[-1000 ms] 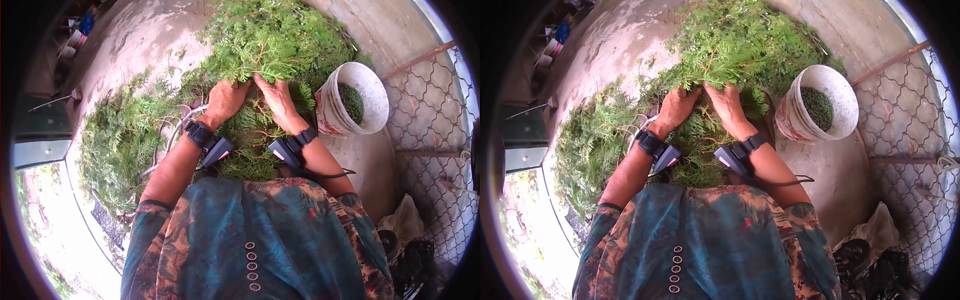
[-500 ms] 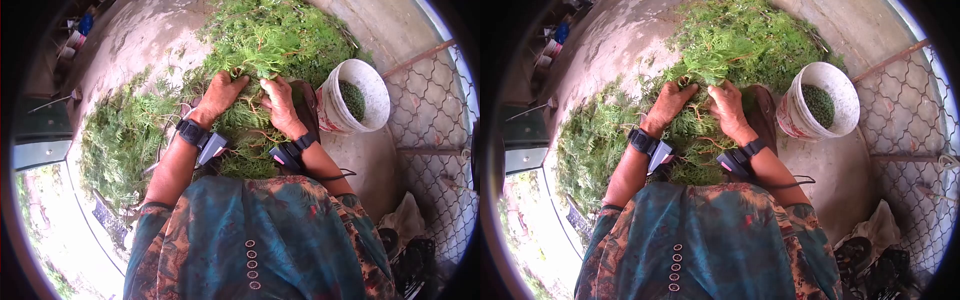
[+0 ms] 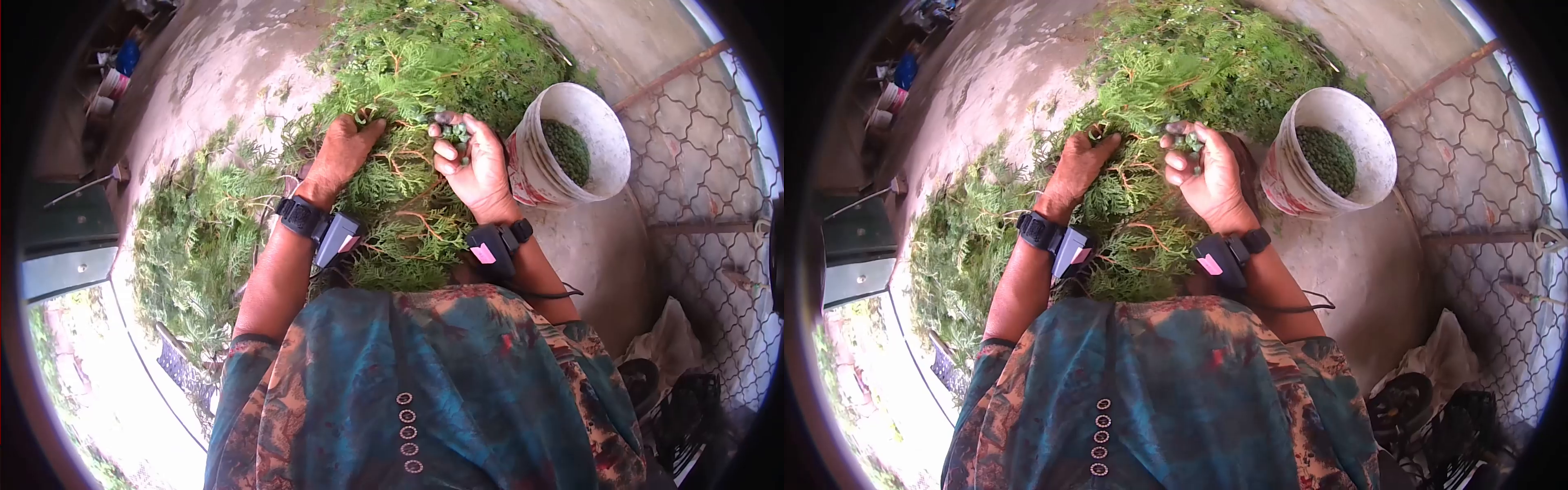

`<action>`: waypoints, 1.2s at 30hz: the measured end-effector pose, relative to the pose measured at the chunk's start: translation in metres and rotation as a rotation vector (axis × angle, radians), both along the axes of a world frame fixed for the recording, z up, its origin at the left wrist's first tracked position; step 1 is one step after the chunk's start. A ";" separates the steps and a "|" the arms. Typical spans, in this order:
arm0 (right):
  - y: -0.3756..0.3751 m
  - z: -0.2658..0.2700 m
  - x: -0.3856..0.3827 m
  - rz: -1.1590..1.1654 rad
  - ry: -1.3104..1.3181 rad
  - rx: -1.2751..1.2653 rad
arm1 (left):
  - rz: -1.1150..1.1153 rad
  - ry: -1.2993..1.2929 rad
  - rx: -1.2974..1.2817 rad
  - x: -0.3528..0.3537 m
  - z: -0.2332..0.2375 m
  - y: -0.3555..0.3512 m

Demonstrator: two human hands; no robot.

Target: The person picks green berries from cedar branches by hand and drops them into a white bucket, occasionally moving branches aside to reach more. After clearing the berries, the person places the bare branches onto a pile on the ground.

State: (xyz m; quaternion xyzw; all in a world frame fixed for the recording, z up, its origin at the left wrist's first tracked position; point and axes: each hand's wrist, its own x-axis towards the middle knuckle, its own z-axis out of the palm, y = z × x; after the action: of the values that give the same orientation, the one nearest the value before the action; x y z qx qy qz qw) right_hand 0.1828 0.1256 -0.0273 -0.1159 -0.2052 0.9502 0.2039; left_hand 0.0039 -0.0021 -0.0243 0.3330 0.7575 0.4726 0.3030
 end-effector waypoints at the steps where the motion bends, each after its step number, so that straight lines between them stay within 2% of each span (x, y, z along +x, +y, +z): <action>1: 0.004 0.000 0.001 0.019 0.059 -0.062 | 0.002 0.077 -0.072 0.000 0.000 -0.001; 2: 0.008 0.000 0.004 0.037 0.119 -0.122 | 0.003 0.156 -0.142 -0.002 0.000 0.001; 6: 0.013 0.018 0.015 -0.046 0.103 -0.105 | -0.025 0.080 -0.009 -0.010 -0.017 0.000; 7: 0.015 0.022 0.017 -0.067 0.072 -0.087 | -0.036 0.135 -0.134 -0.004 0.003 -0.001; 10: 0.018 0.022 0.022 -0.042 0.096 -0.052 | 0.016 0.213 -0.170 -0.001 0.005 0.000; 12: 0.014 0.025 0.022 -0.021 0.087 -0.054 | 0.005 0.260 -0.160 -0.001 -0.012 0.002; 14: 0.004 0.030 0.013 0.057 0.085 -0.068 | 0.042 0.537 -0.120 0.017 -0.013 0.010; 16: -0.014 0.046 -0.005 0.192 0.134 -0.095 | -0.138 0.602 -0.448 0.028 -0.004 0.016; 18: -0.032 0.058 -0.041 0.252 0.067 -0.011 | -0.317 0.332 0.049 0.034 -0.022 -0.004; 19: -0.034 0.057 -0.052 0.226 0.014 0.032 | -0.400 0.488 0.020 0.034 -0.039 0.003; 20: -0.033 0.053 -0.061 0.197 -0.040 0.077 | -0.484 0.641 -0.011 0.038 -0.030 0.012; 21: -0.027 0.037 -0.072 0.176 -0.016 0.022 | -0.491 0.657 -0.134 0.041 -0.020 0.008; 22: -0.022 0.018 -0.082 0.154 0.006 -0.033 | -0.528 0.549 -0.233 0.043 -0.004 0.006; 24: -0.011 -0.003 -0.086 0.210 0.176 -0.243 | -0.502 0.238 -0.209 0.040 -0.005 0.000; 25: -0.011 -0.004 -0.087 0.140 0.100 -0.213 | -0.498 0.231 -0.210 0.038 -0.002 -0.004; 26: -0.010 -0.005 -0.086 0.066 0.023 -0.182 | -0.336 0.007 -0.090 0.034 0.006 -0.007; 27: -0.002 -0.022 -0.084 0.096 0.082 -0.112 | -0.171 -0.214 0.029 0.033 0.016 -0.008; 28: -0.006 -0.017 -0.083 0.093 0.076 -0.113 | 0.071 -0.393 0.185 0.036 0.030 -0.008; 30: -0.014 0.002 -0.081 -0.027 -0.117 -0.281 | 0.339 -0.526 0.320 0.022 0.000 -0.012; 31: -0.014 0.001 -0.082 0.004 -0.014 -0.240 | 0.343 -0.529 0.319 0.024 -0.001 -0.011; 33: -0.012 0.001 -0.085 0.017 -0.013 -0.226 | 0.289 -0.233 0.549 0.037 -0.004 -0.006; 36: -0.013 0.009 -0.087 0.046 -0.001 -0.236 | 0.349 -0.080 0.538 0.039 0.003 -0.002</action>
State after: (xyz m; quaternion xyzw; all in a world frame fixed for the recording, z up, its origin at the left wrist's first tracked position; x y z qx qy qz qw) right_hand 0.0954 0.1128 -0.0185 -0.1349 -0.0945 0.9721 0.1671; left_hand 0.0434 -0.0040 -0.0213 0.2472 0.6387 0.7135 0.1480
